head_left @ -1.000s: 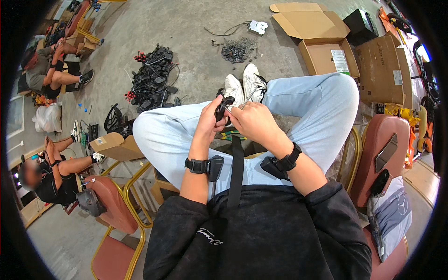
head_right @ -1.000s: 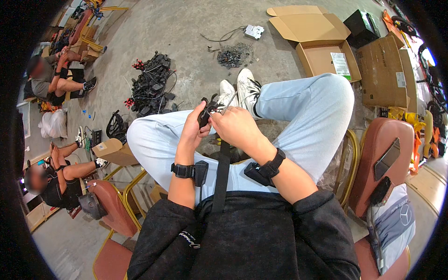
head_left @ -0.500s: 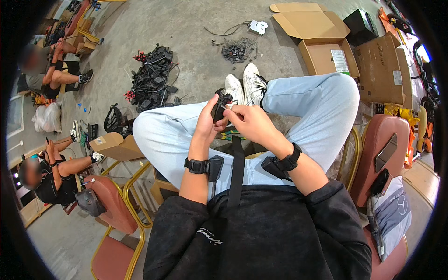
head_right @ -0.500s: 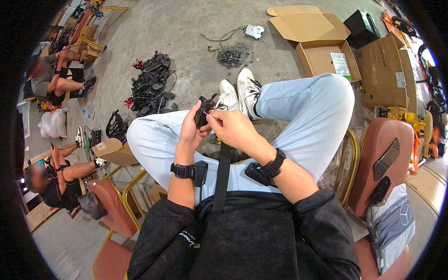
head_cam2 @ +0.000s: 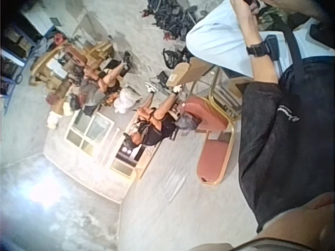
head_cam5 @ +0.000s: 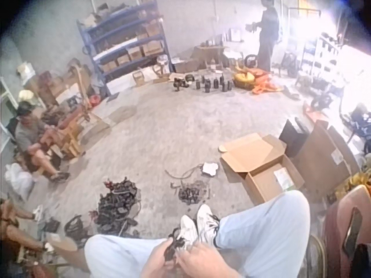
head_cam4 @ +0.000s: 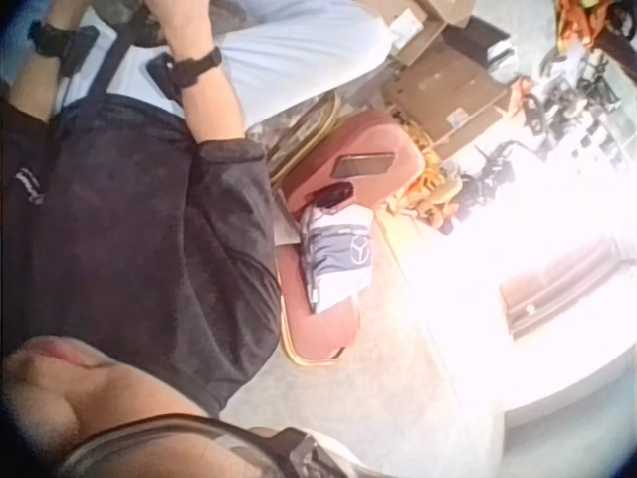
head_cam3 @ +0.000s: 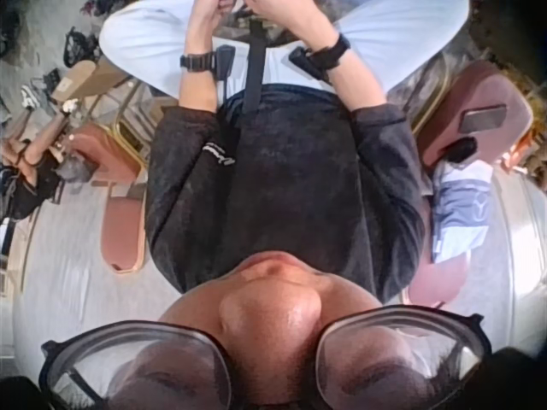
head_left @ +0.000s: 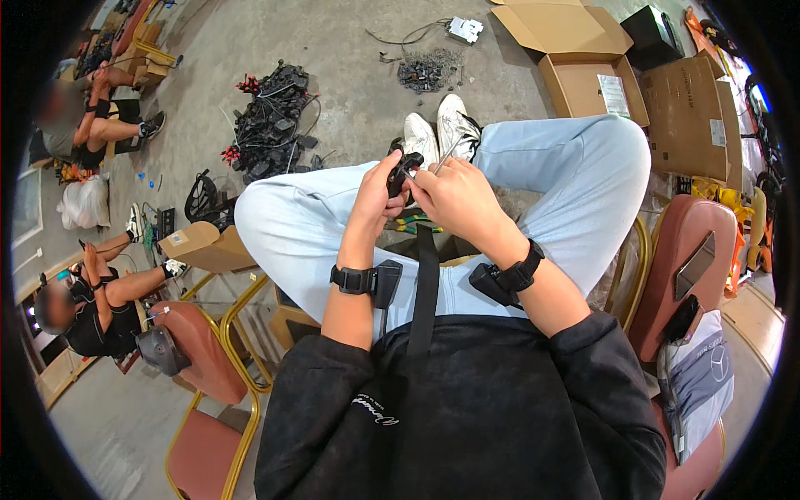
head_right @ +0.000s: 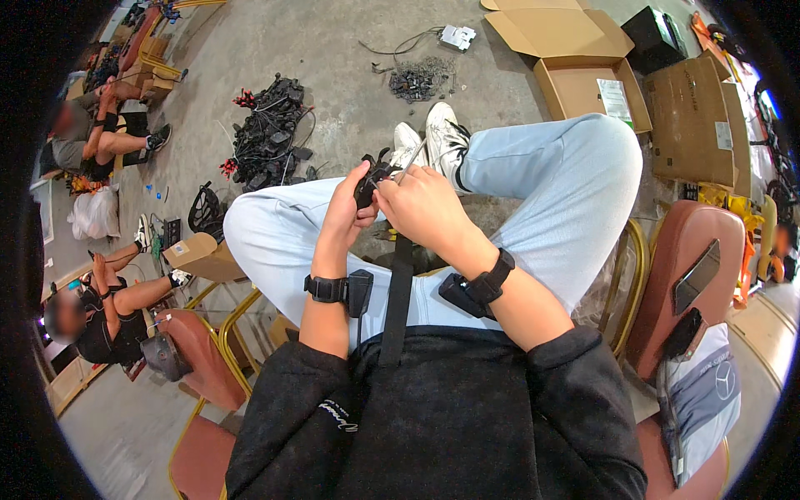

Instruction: Assembling a motorcycle throttle or cluster component using an allen key.

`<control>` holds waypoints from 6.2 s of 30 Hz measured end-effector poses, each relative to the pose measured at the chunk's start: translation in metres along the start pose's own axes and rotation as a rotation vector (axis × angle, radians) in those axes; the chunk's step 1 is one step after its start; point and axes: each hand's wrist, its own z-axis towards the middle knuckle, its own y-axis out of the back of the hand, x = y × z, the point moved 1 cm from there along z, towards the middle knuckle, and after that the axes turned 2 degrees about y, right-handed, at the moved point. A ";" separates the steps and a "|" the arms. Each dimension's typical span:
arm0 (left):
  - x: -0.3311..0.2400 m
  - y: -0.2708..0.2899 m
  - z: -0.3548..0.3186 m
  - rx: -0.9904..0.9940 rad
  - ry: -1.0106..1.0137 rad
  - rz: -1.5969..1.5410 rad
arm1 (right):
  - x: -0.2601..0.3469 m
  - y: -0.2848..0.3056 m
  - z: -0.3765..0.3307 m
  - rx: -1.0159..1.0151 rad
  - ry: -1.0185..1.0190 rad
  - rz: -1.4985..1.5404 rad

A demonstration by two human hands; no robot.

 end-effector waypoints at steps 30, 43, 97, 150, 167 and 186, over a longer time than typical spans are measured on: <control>0.004 0.006 0.005 -0.027 -0.048 0.054 | -0.003 -0.004 0.000 0.054 0.026 -0.013; 0.001 0.003 0.004 0.134 -0.215 -0.169 | -0.002 -0.008 0.004 0.256 -0.701 1.028; -0.004 0.003 0.000 0.022 -0.094 -0.114 | 0.002 -0.002 0.006 0.199 -0.272 0.345; 0.004 0.004 0.006 -0.079 -0.050 -0.003 | 0.002 -0.008 0.003 0.146 -0.340 0.372; 0.003 0.004 0.005 -0.048 -0.071 -0.003 | -0.003 -0.010 0.001 -0.013 -0.104 0.144; 0.006 0.006 0.005 0.074 -0.141 -0.040 | 0.002 -0.008 0.005 0.291 -0.670 0.929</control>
